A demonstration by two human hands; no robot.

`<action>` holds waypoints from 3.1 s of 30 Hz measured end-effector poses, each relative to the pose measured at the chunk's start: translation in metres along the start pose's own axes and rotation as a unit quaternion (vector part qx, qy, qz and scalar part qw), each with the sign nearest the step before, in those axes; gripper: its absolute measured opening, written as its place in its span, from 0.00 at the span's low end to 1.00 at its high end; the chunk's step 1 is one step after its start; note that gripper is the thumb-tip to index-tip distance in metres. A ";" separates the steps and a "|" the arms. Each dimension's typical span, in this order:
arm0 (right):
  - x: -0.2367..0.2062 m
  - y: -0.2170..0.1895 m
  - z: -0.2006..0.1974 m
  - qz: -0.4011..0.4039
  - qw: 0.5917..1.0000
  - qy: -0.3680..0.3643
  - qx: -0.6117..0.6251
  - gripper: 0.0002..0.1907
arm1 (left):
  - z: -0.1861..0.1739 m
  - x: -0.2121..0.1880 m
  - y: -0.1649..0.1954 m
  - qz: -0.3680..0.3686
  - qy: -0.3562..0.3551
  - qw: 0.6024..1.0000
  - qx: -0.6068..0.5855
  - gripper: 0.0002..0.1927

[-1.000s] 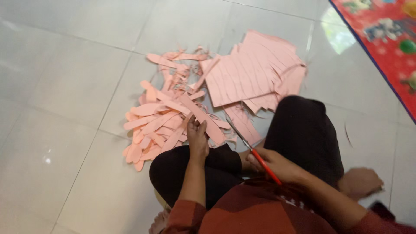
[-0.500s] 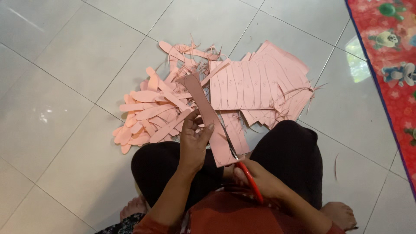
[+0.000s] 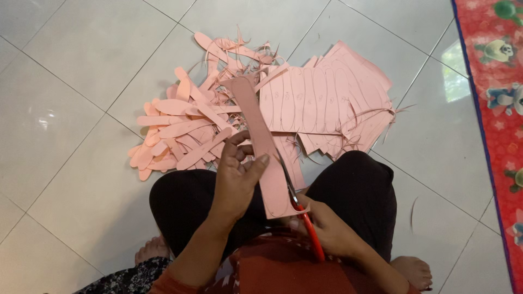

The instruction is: The person sits on the floor and uses scissors to cut elongated oval shapes from pink paper sheets. They follow pre-drawn outlines, trim the edges, and place the finished cutouts into a growing pile on the floor.

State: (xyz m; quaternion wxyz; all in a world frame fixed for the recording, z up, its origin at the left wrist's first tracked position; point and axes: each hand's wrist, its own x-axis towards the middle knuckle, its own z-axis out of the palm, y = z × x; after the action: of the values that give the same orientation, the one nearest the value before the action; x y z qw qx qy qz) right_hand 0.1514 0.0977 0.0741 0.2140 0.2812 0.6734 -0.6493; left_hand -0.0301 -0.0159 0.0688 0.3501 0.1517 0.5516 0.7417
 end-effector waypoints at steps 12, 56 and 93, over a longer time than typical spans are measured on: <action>-0.002 -0.004 0.004 -0.220 0.971 0.072 0.053 0.36 | 0.013 -0.020 0.009 -0.016 -0.034 0.998 0.043 0.26; -0.008 -0.015 0.004 -0.190 0.976 0.101 -0.030 0.39 | 0.012 -0.031 0.014 -0.008 -0.060 0.998 0.036 0.25; -0.002 -0.016 0.015 -0.213 0.971 0.105 -0.016 0.33 | 0.005 -0.027 0.008 0.028 -0.050 0.998 0.010 0.23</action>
State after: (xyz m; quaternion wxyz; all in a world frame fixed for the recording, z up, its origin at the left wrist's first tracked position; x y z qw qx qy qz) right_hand 0.1414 0.0825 0.0868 0.0031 0.1949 0.7465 -0.6361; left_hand -0.0107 -0.0320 0.0828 0.3546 0.2078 0.5364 0.7371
